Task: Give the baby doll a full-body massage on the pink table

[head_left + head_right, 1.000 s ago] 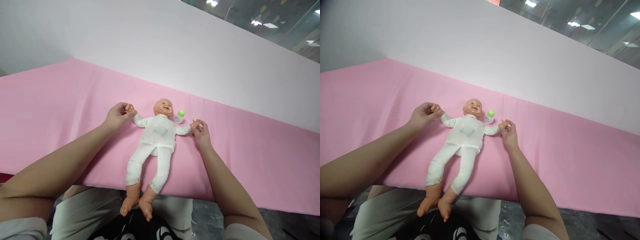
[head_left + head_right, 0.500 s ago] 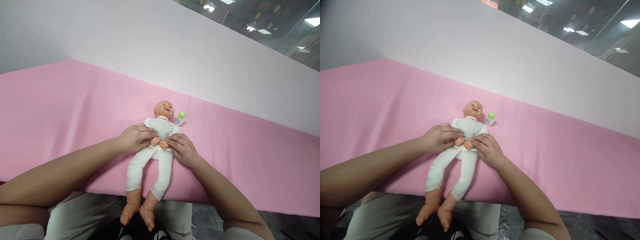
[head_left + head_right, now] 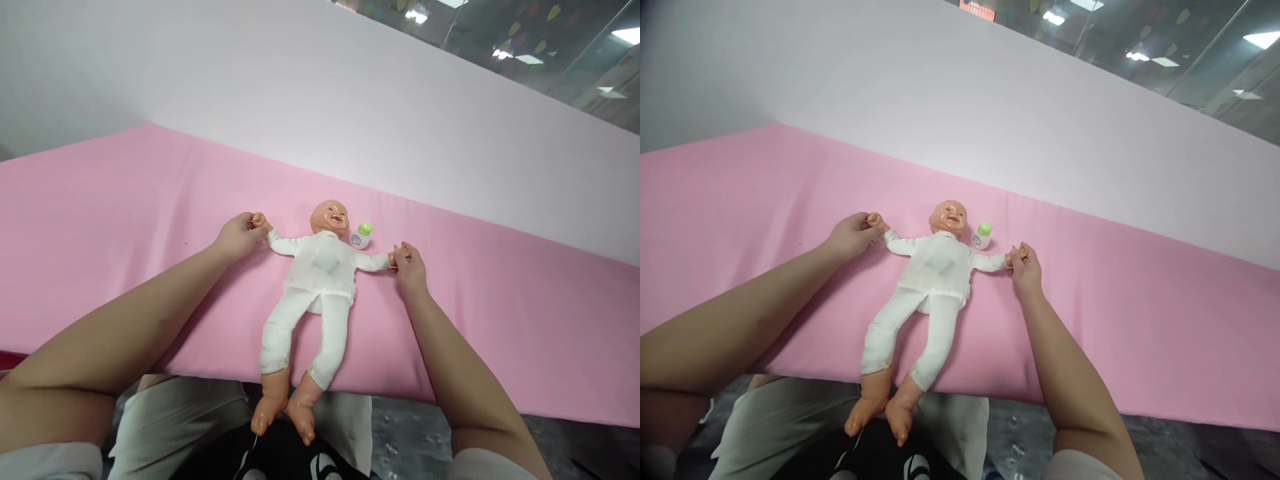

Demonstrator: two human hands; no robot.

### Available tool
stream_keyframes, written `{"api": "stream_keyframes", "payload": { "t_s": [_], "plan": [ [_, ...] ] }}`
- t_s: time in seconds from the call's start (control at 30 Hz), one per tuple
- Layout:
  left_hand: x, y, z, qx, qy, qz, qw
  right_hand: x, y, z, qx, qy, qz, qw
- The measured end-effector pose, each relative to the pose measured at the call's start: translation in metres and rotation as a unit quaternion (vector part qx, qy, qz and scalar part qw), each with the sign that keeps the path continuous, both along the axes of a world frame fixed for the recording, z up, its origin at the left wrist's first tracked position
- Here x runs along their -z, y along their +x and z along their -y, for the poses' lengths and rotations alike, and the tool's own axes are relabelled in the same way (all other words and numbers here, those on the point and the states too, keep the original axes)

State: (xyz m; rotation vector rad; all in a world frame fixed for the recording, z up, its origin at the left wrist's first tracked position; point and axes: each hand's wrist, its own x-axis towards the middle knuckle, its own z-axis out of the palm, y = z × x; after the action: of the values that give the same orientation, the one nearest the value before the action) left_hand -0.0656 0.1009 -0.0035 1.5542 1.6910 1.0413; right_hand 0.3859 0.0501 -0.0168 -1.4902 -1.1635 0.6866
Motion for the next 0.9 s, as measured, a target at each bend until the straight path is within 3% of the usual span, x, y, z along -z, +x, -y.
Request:
{"api": "stream_keyframes", "payload": {
  "t_s": [0.1,0.27,0.37,0.5,0.57,0.63,0.73,0.8,0.9],
  "plan": [
    [0.009,-0.01,-0.013,0.01,-0.042,0.046,0.998,0.005,0.011,-0.008,0.008,-0.082,0.02,0.996],
    [0.005,-0.006,-0.005,0.023,-0.022,0.104,0.994,0.009,0.006,-0.012,-0.031,-0.048,-0.05,0.997],
    [-0.005,0.008,0.014,0.042,0.071,0.069,0.994,0.004,-0.007,-0.002,-0.049,0.028,-0.074,0.996],
    [-0.018,0.036,0.044,0.141,0.212,-0.051,0.966,-0.006,-0.041,0.028,-0.105,0.139,0.034,0.984],
    [-0.018,0.048,0.055,0.238,0.279,-0.104,0.925,-0.011,-0.06,0.043,-0.15,0.165,0.176,0.959],
    [-0.015,0.055,0.06,0.322,0.321,-0.141,0.88,-0.016,-0.075,0.054,-0.228,0.221,0.317,0.894],
    [-0.007,0.058,0.059,0.367,0.341,-0.174,0.848,-0.019,-0.087,0.06,-0.286,0.288,0.416,0.813],
    [-0.003,0.058,0.056,0.367,0.35,-0.182,0.842,-0.018,-0.089,0.058,-0.282,0.296,0.437,0.801],
    [0.0,0.057,0.052,0.339,0.35,-0.183,0.854,-0.015,-0.086,0.055,-0.259,0.273,0.439,0.816]
  ]
}}
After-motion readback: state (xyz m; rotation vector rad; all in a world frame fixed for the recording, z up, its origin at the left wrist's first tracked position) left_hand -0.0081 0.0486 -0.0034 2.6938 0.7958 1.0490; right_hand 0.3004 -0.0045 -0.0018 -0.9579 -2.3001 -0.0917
